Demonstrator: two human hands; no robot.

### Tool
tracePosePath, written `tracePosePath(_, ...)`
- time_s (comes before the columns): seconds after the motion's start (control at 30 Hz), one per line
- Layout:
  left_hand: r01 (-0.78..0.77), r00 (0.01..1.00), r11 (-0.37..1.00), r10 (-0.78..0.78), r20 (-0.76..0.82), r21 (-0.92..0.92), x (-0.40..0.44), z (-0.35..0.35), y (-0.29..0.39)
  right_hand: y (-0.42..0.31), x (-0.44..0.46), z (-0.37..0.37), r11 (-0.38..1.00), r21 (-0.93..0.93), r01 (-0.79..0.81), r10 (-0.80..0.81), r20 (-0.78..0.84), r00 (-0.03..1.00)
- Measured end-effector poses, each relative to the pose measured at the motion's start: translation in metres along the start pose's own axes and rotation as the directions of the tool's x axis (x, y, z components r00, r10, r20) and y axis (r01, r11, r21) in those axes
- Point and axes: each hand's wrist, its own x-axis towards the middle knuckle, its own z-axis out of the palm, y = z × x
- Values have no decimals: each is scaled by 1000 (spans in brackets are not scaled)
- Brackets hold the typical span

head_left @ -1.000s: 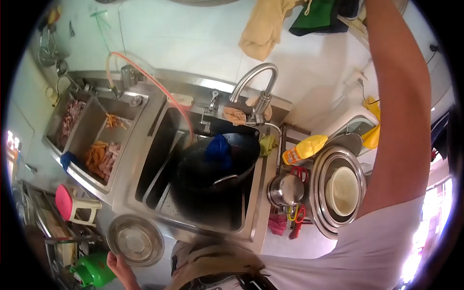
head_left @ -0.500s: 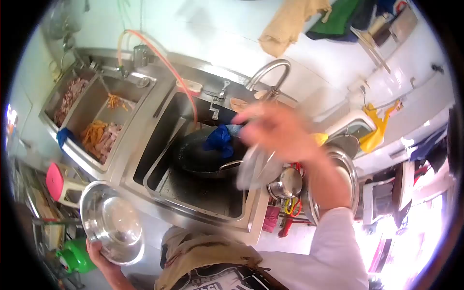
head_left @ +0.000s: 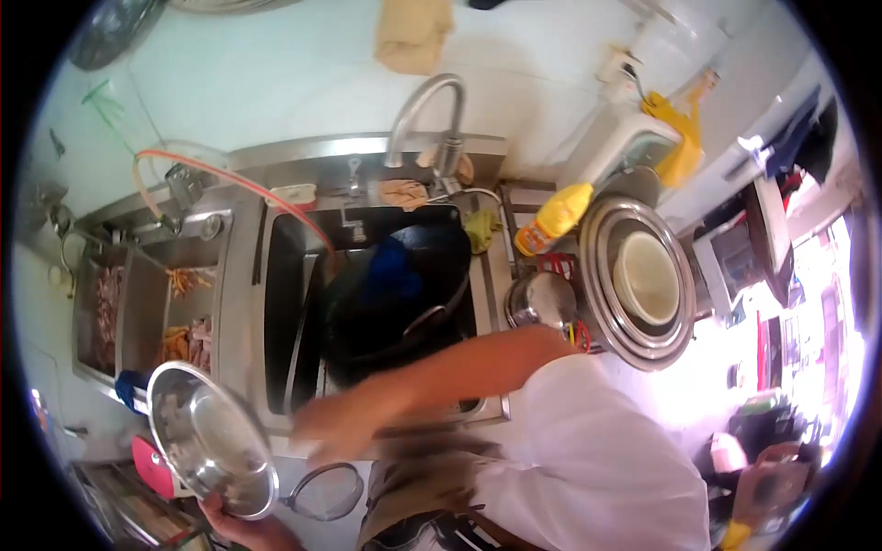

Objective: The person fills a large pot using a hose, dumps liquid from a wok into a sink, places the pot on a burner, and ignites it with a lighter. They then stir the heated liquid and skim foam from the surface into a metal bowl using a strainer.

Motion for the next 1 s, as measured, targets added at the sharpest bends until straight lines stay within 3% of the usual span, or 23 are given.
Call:
tracePosePath(0.03, -62, 998, 985, 60, 14, 164, 8, -23, -23, -19, -3, -75, 944, 118, -307, 265, 279, 923)
tracePosePath(0.07, 310, 935, 923, -340, -104, -226, 18, -5, 16, 39, -24, -87, 976, 3, -219, 216, 129, 968)
tracePosePath(0.1, 408, 705, 624, -679, -204, -667, 28, 14, 56, 65, -41, -125, 939, -149, -309, 325, 101, 940)
tracePosePath(0.13, 424, 780, 650, -616, -111, -631, 27, -15, 23, 115, -64, -147, 840, -250, -482, 509, 53, 859)
tracePosePath(0.17, 407, 763, 627, -633, -130, -664, 26, -26, 9, 156, -86, -167, 748, -365, -554, 607, 41, 793)
tracePosePath(0.2, 399, 744, 607, -652, -144, -687, 23, -35, -2, 200, -106, -178, 571, -517, -638, 785, 114, 609)
tracePosePath(0.27, 390, 719, 642, -660, -218, -660, 17, -53, -26, 286, -144, -181, 575, -586, -570, 811, 321, 489)
tracePosePath(0.33, 395, 635, 719, -664, -395, -573, 13, -31, -10, 330, -151, -168, 461, -557, -691, 885, 348, 310)
tracePosePath(0.4, 454, 506, 720, -694, -513, -525, 8, -33, -7, 344, -144, -154, 367, -578, -729, 911, 384, 155)
tracePosePath(0.47, 484, 524, 749, -662, -536, -453, 7, -23, 7, 339, -132, -152, 314, -656, -686, 916, 399, 37)
tracePosePath(0.5, 488, 544, 767, -640, -542, -417, 7, -20, 9, 341, -138, -151, 299, -628, -718, 930, 361, 72)
tracePosePath(0.6, 479, 554, 777, -628, -547, -408, 14, -19, 2, 353, -152, -149, 383, -697, -606, 919, 356, 171)
tracePosePath(0.7, 507, 566, 780, -622, -541, -367, 33, 2, 4, 361, -175, -153, 620, -651, -438, 775, 422, 470)
tracePosePath(0.73, 502, 596, 780, -625, -504, -374, 40, 7, 4, 348, -181, -166, 713, -503, -488, 688, 372, 623)
tracePosePath(0.8, 499, 646, 768, -639, -418, -402, 52, 18, -3, 238, -153, -215, 670, -348, -656, 735, 183, 653)
tracePosePath(0.83, 517, 639, 769, -639, -428, -376, 55, 16, -7, 201, -153, -234, 663, -285, -692, 738, 98, 667)
tracePosePath(0.9, 508, 703, 737, -654, -279, -446, 59, 31, 4, 134, -158, -264, 675, -150, -722, 723, -60, 689)
tracePosePath(0.93, 500, 730, 722, -649, -216, -479, 58, 33, 9, 92, -158, -277, 535, -36, -844, 829, -168, 533)
tracePosePath(1.0, 493, 726, 749, -635, -265, -443, 56, 24, 1, 45, -175, -296, 544, 82, -835, 795, -369, 481)
